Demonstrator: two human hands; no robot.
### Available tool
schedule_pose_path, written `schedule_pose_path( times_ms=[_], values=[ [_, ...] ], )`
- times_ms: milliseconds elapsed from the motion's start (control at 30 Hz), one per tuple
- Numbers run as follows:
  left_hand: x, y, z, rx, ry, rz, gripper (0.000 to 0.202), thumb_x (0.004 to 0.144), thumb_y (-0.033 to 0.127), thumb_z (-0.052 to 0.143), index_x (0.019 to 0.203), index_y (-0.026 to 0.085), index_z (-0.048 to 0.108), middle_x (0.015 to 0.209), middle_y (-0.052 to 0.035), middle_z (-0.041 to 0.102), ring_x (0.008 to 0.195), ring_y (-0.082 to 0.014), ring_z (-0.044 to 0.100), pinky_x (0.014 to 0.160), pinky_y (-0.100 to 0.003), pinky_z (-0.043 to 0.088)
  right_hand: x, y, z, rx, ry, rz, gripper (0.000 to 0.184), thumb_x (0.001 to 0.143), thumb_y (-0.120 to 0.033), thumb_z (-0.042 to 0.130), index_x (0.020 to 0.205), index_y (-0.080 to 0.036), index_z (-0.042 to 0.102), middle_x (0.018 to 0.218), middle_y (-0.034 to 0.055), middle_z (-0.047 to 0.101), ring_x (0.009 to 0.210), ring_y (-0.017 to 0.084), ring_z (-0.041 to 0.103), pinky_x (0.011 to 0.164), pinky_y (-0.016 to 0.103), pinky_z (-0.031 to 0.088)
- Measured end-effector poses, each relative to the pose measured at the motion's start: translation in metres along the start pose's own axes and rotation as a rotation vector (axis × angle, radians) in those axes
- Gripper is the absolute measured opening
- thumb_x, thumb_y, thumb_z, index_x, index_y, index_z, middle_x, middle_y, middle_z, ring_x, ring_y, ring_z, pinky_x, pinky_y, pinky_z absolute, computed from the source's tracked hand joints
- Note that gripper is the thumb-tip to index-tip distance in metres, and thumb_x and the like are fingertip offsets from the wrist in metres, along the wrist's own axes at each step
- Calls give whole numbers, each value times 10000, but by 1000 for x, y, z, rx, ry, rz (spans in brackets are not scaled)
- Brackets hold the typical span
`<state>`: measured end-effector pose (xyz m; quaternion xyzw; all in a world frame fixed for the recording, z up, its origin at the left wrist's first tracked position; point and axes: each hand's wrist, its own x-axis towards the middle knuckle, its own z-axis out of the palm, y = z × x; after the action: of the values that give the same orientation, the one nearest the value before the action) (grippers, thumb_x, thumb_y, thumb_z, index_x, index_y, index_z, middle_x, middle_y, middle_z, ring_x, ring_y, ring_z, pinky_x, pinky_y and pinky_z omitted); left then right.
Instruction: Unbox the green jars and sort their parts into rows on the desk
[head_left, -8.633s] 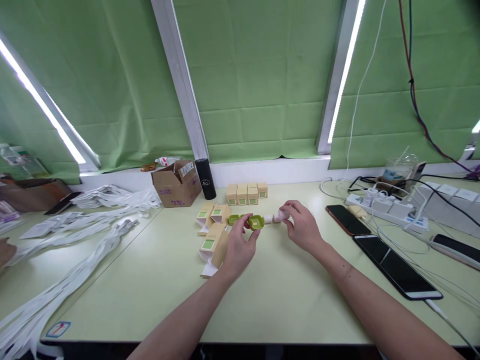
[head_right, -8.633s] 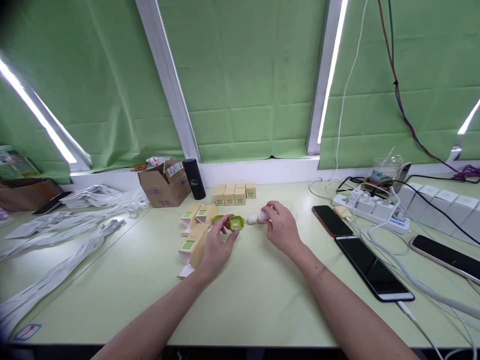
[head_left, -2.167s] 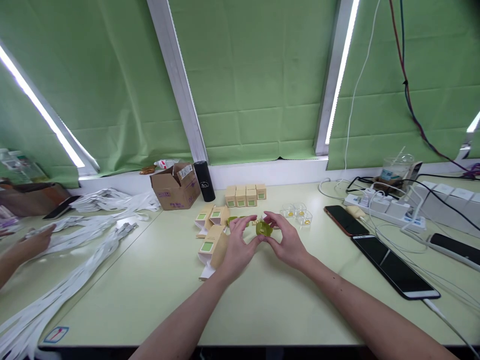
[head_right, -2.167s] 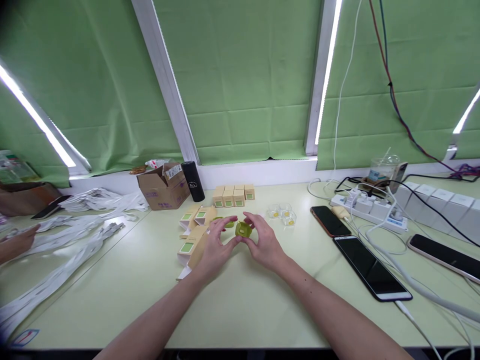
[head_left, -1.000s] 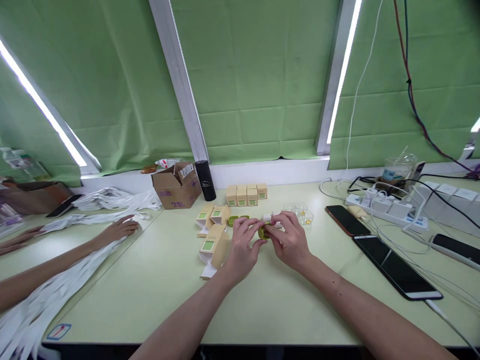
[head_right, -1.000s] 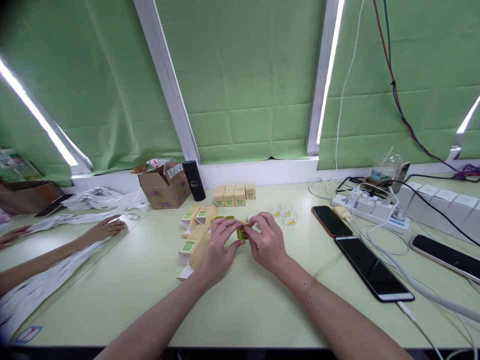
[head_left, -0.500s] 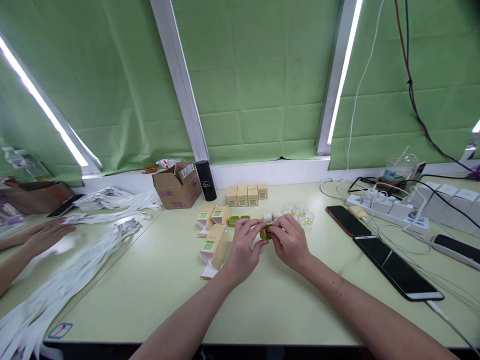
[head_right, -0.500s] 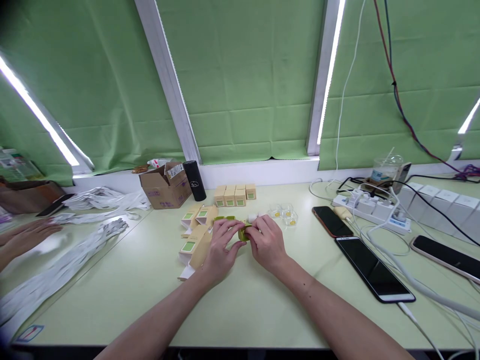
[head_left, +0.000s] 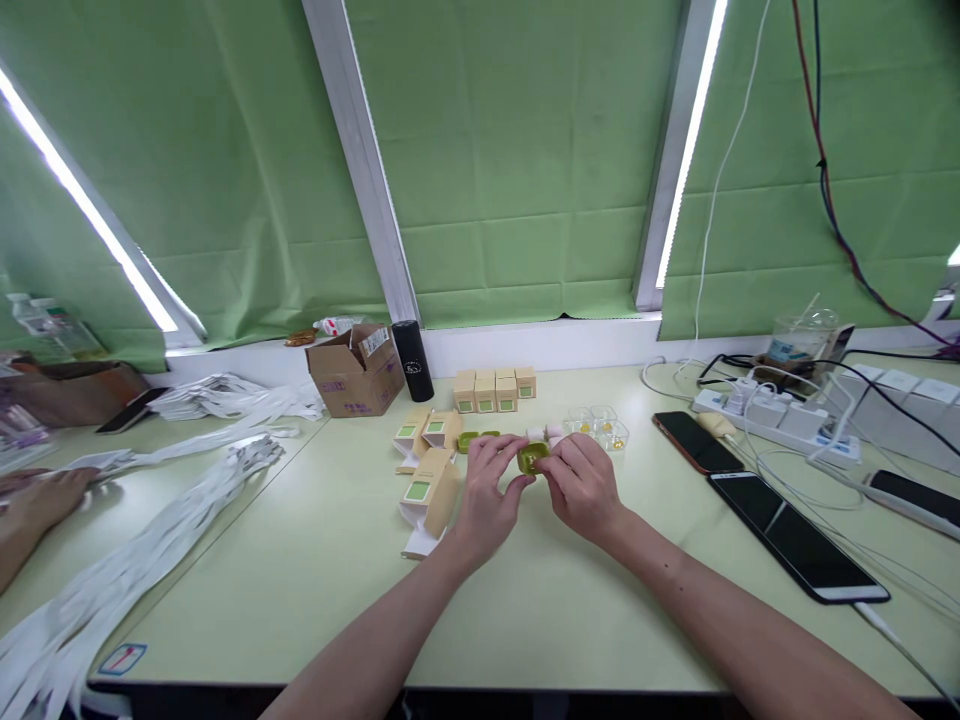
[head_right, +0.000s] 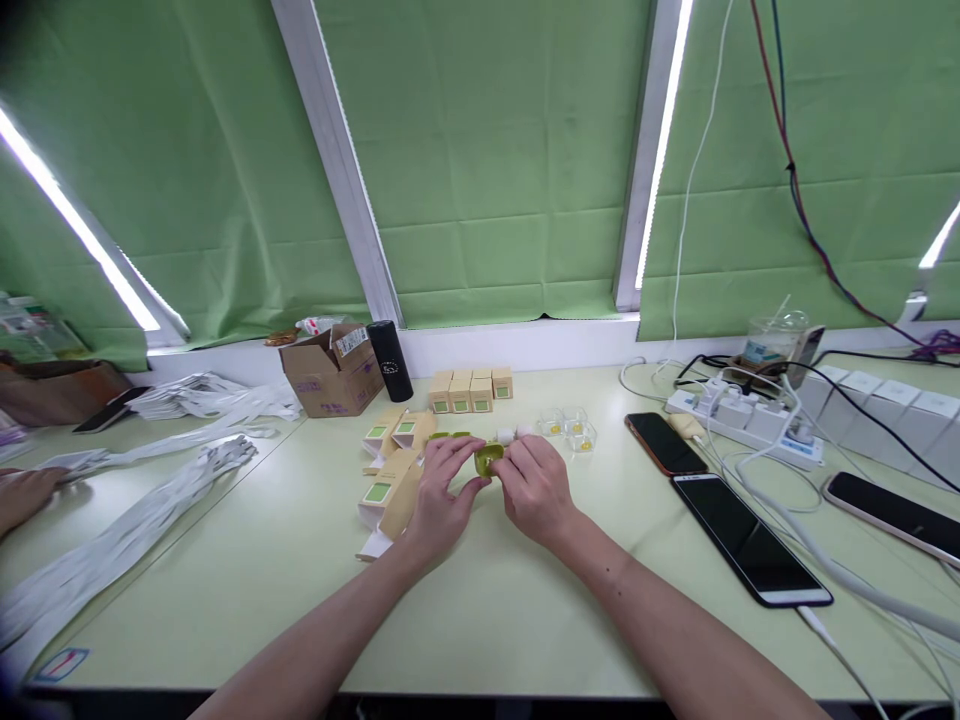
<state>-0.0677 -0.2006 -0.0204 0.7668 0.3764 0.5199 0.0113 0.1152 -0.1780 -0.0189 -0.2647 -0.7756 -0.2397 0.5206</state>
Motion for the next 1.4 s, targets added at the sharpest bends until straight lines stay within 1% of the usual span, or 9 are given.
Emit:
schedule_pose_path(
  times_ms=[200, 433, 567, 733, 833, 933, 1100, 1233, 1400],
  values=[
    [-1, -3, 2, -27, 18, -33, 385, 950, 196, 681, 1326, 275, 658, 1244, -91, 695, 1188, -277, 560, 1007, -503, 529, 0, 0, -1, 13, 17, -37, 224, 980, -100, 547, 822, -222, 650, 732, 45, 540, 707, 202, 451, 631, 361, 347],
    [2, -11, 0, -92, 57, -225, 400, 910, 206, 727, 1298, 289, 676, 1254, -72, 676, 1237, -261, 566, 1039, -462, 514, 2, -3, -3, 32, 67, -49, 184, 963, -86, 586, 896, -233, 673, 711, 29, 529, 702, 202, 465, 633, 359, 359],
    [2, -14, 0, -111, 67, -267, 431, 911, 221, 726, 1328, 303, 660, 1271, -68, 670, 1241, -255, 573, 997, -426, 528, 0, -2, -3, 64, 78, -14, 186, 964, -88, 590, 940, -247, 683, 725, 29, 567, 719, 205, 510, 653, 363, 392],
    [2, -11, -1, -118, 84, -272, 433, 921, 236, 715, 1343, 303, 645, 1230, -66, 683, 1150, -234, 602, 951, -393, 535, 2, -2, -6, 68, 107, 15, 189, 951, -74, 593, 966, -249, 664, 781, 46, 638, 772, 218, 589, 701, 380, 469],
    [3, -10, -2, -152, 104, -315, 345, 948, 295, 687, 1293, 288, 669, 1209, -69, 691, 1045, -206, 621, 908, -365, 540, 4, -3, -7, 123, 128, 27, 199, 937, -66, 603, 1007, -244, 655, 839, 61, 685, 833, 233, 636, 731, 391, 513],
    [6, -13, 0, -266, 135, -444, 266, 972, 421, 649, 1155, 238, 706, 1132, -80, 717, 924, -186, 645, 828, -337, 545, 4, -2, -6, 168, 132, 82, 205, 947, -75, 593, 1036, -248, 658, 897, 67, 729, 878, 239, 678, 776, 409, 544],
    [13, -17, 2, -703, 141, -777, 472, 897, 631, 683, 941, 161, 671, 891, -105, 757, 715, -163, 626, 617, -282, 488, 0, 1, -1, 225, 119, 188, 192, 955, -87, 585, 1014, -246, 675, 895, 62, 755, 849, 239, 695, 785, 419, 556],
    [15, -15, 0, -1042, 115, -905, 508, 850, 614, 761, 941, 126, 656, 895, -168, 791, 668, -148, 615, 644, -295, 484, -4, 2, 4, 277, 93, 320, 161, 968, -109, 589, 960, -242, 680, 860, 54, 753, 802, 230, 674, 746, 407, 550],
    [16, -15, -4, -1148, 159, -950, 418, 859, 511, 796, 912, 137, 616, 953, -199, 800, 686, -157, 646, 684, -309, 495, -11, 6, 11, 305, 24, 472, 131, 976, -172, 607, 902, -244, 687, 819, 33, 747, 791, 229, 671, 734, 390, 548]
  ],
)
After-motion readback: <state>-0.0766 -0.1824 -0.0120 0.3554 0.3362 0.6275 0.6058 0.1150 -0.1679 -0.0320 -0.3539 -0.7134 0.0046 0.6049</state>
